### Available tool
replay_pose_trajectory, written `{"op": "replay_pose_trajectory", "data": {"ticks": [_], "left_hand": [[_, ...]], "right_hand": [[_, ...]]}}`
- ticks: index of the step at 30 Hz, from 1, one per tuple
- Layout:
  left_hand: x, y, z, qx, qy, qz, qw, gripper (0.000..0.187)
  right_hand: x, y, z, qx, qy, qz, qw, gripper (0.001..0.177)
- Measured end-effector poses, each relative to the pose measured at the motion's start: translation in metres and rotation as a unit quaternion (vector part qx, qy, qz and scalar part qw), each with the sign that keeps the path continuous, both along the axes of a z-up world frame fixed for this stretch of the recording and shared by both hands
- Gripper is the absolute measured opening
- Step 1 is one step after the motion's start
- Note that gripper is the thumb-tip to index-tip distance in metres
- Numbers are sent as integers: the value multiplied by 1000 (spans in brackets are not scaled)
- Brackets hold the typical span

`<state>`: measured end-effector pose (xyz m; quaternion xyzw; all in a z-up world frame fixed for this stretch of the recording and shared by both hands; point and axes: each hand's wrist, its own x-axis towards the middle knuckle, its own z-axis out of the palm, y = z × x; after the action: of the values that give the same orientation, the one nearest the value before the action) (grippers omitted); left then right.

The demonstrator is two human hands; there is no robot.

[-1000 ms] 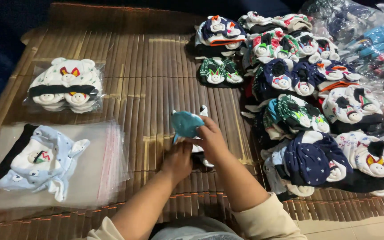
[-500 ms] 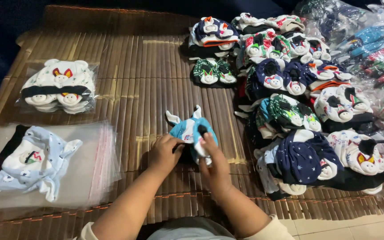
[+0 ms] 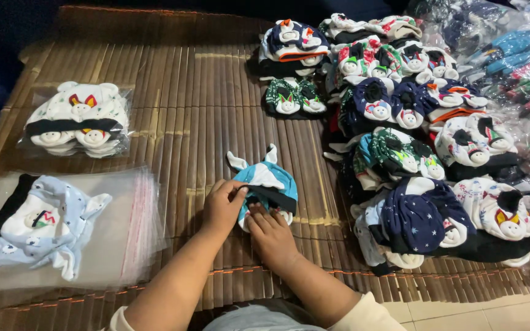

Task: Packaging small fabric items like baby hats into individual plastic bags

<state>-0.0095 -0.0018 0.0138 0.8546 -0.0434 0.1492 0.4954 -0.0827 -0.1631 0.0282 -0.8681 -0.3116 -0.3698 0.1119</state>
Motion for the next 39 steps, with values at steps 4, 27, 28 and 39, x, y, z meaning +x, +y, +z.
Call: {"op": "replay_pose_trajectory", "data": {"ticks": [4, 27, 28, 39], "left_hand": [[-7, 7, 16, 96, -85, -28, 991, 13], [-19, 25, 11, 288, -324, -64, 899, 17], [-19, 26, 12, 294, -319, -70, 898, 21], [-24, 34, 5, 354, -247, -118, 894, 29]], "right_hand": [[3, -4, -6, -10, 51, -1, 999, 44], [23, 4, -36, -80, 209, -61, 973, 52], [25, 2, -38, -67, 177, -44, 981, 45], [3, -38, 35, 14, 21, 64, 998, 25]]}}
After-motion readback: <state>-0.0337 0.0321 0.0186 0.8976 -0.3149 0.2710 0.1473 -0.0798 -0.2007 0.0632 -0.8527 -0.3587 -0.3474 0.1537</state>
